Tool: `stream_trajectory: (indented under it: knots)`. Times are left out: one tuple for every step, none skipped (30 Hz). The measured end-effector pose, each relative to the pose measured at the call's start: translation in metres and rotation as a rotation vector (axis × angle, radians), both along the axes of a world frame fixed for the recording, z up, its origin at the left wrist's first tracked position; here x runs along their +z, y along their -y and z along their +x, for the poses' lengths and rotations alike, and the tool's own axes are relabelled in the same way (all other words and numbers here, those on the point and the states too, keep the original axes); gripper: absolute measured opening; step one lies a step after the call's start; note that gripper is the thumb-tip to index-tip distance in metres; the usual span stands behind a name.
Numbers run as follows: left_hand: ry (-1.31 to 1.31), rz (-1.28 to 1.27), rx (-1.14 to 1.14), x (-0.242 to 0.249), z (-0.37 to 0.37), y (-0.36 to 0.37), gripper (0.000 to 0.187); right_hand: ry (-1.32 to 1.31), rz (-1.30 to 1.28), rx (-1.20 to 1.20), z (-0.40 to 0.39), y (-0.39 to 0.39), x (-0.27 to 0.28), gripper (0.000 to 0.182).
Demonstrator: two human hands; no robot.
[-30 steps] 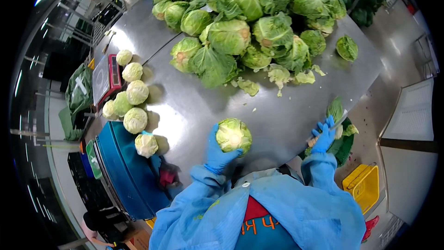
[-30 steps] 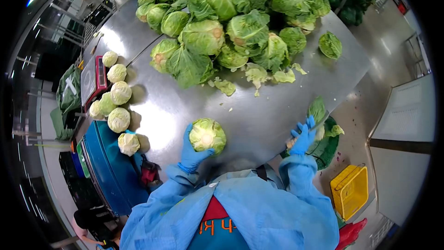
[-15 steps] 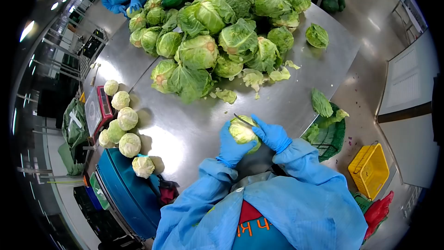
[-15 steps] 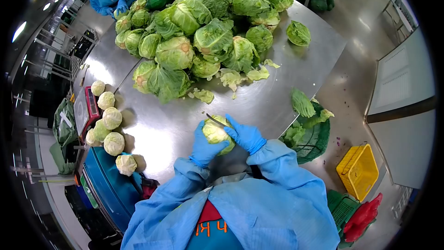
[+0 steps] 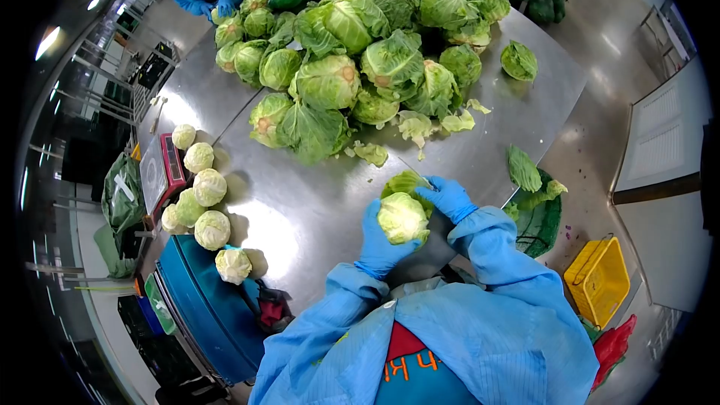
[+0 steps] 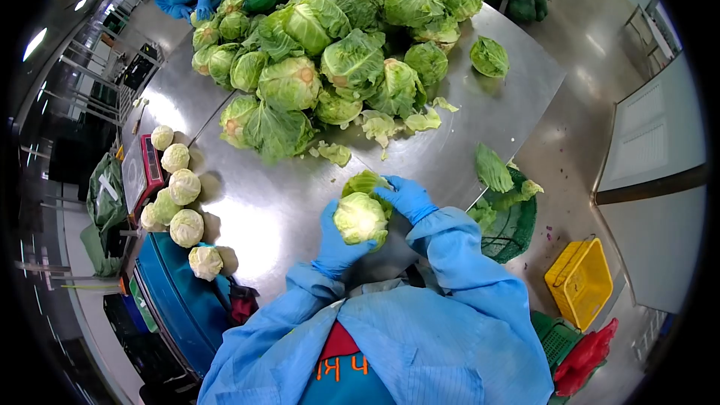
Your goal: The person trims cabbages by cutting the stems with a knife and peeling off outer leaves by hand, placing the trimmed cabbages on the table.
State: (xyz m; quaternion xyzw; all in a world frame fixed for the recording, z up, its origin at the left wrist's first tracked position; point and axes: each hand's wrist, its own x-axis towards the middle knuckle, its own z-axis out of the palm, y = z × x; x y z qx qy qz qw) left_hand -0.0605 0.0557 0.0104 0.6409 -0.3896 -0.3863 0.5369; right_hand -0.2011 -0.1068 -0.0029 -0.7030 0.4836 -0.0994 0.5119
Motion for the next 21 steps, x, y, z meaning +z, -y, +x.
stream_trajectory:
  knots:
    - [-0.161,-0.006,0.001,0.004,0.002,-0.003,0.116,0.059,-0.013,-0.048,-0.003,0.0,-0.019,0.046]
    - [-0.175,0.001,0.002,0.004,0.008,-0.006,0.116,0.116,-0.029,-0.095,-0.008,0.001,-0.036,0.045]
    - [-0.189,0.007,0.009,0.002,0.017,-0.012,0.116,0.061,-0.076,-0.164,-0.019,0.002,-0.053,0.044]
    - [-0.198,0.012,0.019,-0.002,0.028,-0.018,0.116,0.01,-0.123,-0.229,-0.033,0.004,-0.067,0.043]
    - [-0.055,0.017,0.017,-0.021,0.039,-0.027,0.112,-0.023,-0.146,-0.314,-0.05,0.005,-0.058,0.041]
    - [0.193,-0.023,0.035,-0.017,0.048,-0.03,0.112,-0.058,-0.167,-0.397,-0.071,0.005,-0.05,0.039]
    - [0.439,-0.06,0.054,-0.01,0.057,-0.03,0.111,-0.259,-0.266,-0.421,-0.103,0.012,-0.07,0.034]
    - [0.681,-0.096,0.071,-0.005,0.067,-0.029,0.111,-0.328,-0.307,-0.453,-0.138,0.015,-0.079,0.035]
    - [0.675,-0.066,-0.062,-0.009,0.079,-0.024,0.112,-0.523,-0.271,-0.453,-0.155,0.011,-0.043,0.044]
    - [0.658,-0.04,-0.146,-0.006,0.086,-0.022,0.112,-0.582,-0.368,-0.518,-0.167,0.003,-0.022,0.046]
    - [0.641,-0.019,-0.235,-0.002,0.092,-0.02,0.111,-0.64,-0.468,-0.589,-0.175,-0.004,-0.008,0.049]
    - [0.626,-0.001,-0.33,0.002,0.097,-0.017,0.111,-0.525,-0.534,-0.593,-0.176,-0.007,0.001,0.048]
    - [0.66,-0.029,-0.353,0.01,0.096,-0.014,0.109,-0.414,-0.595,-0.598,-0.17,-0.015,0.01,0.048]
    - [0.679,0.098,-0.37,0.019,0.093,-0.009,0.11,-0.304,-0.654,-0.605,-0.162,-0.024,0.021,0.047]
    - [0.698,0.227,-0.387,0.039,0.086,-0.001,0.112,-0.323,-0.429,-0.518,-0.139,-0.03,0.047,0.045]
    - [0.719,0.354,-0.402,0.05,0.08,0.006,0.113,-0.169,-0.365,-0.407,-0.126,-0.036,0.041,0.046]
    - [0.807,0.309,-0.36,0.048,0.076,0.013,0.115,-0.097,-0.341,-0.321,-0.105,-0.045,0.035,0.046]
    - [0.894,0.261,-0.316,0.045,0.069,0.02,0.117,-0.011,-0.236,-0.277,-0.082,-0.055,0.037,0.047]
    - [0.977,0.214,-0.269,0.04,0.062,0.026,0.119,-0.063,-0.122,-0.186,-0.065,-0.059,0.04,0.052]
    - [0.772,0.226,-0.233,0.033,0.053,0.031,0.12,-0.089,-0.201,-0.121,-0.051,-0.064,0.027,0.054]
    - [0.567,0.238,-0.194,0.024,0.043,0.037,0.121,-0.114,-0.279,-0.052,-0.04,-0.067,0.015,0.057]
